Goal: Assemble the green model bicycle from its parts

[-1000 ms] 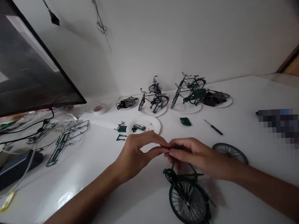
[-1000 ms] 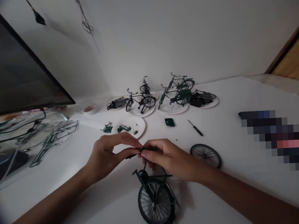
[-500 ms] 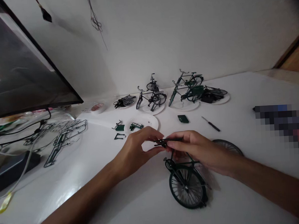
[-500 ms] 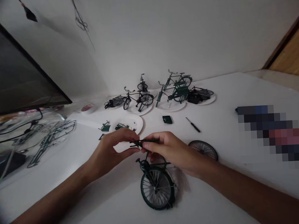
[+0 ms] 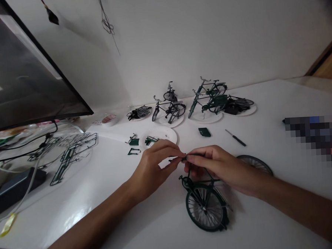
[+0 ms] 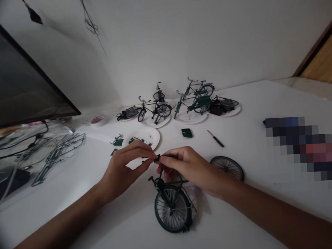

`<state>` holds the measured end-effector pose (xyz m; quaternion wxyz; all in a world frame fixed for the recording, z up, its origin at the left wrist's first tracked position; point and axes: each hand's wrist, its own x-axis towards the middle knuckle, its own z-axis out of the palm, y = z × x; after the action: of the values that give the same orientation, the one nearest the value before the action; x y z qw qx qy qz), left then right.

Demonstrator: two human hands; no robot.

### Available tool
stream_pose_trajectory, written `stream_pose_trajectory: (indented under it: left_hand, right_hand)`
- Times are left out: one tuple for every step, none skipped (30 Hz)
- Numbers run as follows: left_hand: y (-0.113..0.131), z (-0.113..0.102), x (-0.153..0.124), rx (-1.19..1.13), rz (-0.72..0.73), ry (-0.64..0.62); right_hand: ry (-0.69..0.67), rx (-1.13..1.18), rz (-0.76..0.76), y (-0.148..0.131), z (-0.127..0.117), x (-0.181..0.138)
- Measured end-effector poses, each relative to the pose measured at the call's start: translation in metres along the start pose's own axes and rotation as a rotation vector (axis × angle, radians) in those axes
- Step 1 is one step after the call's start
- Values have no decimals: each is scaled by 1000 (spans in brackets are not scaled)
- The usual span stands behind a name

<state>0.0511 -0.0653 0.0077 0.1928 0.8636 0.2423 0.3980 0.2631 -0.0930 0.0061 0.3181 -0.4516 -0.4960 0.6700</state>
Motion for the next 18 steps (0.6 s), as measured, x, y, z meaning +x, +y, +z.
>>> stream_pose_trajectory:
  left_hand:
    - [0,1,0,-10,3,11]
    - [-1,2,0,-19,5,21]
    - [-1,2,0,-27,7,27]
    - [0,3,1,-35,3,32]
    - [0,2,1,-40,-7,36]
    - [1,2,1,-44,-22,38]
    - [2,1,1,-48,-41,37]
    - [3,0,1,-53,-60,34]
    - [4,-1,1,-58,-76,28]
    - [5,-2,1,-63,-88,19]
    - [5,-3,2,-66,-93,7]
    - [6,-3,2,-66,-92,-6]
    - [6,-4,2,-60,-85,-18]
    - [6,-5,3,-47,-71,-29]
    - [6,-6,3,-30,-49,-38]
    - [6,-6,4,-9,-18,-47]
    - [6,-7,5,16,19,-57]
    - [5,-8,5,40,54,-67]
  right_hand:
    - [4,-16,1,0,0,0]
    - [4,-27,-4,-1,1,0]
    - [0,-36,-17,-1,1,0]
    - [-8,-43,-31,-1,1,0]
    - [-20,-51,-43,-2,1,0]
    - [-33,-60,-55,-2,1,0]
    - [-41,-70,-65,-2,1,0]
    - [-50,-81,-72,-2,1,0]
    - [-58,-93,-81,-2,1,1]
    - [-64,-105,-89,-2,0,1]
    - [-71,-117,-97,-2,0,1]
    - [-80,-131,-107,-2,0,1]
    - [-90,-148,-118,-2,-1,1]
    - [-100,-171,-132,-2,-1,1]
    - [-108,-196,-145,-2,-1,1]
    - [-116,-220,-154,-3,-1,1]
    - [-119,-242,-161,-3,-1,1]
    - [-119,-262,-161,-3,-1,1]
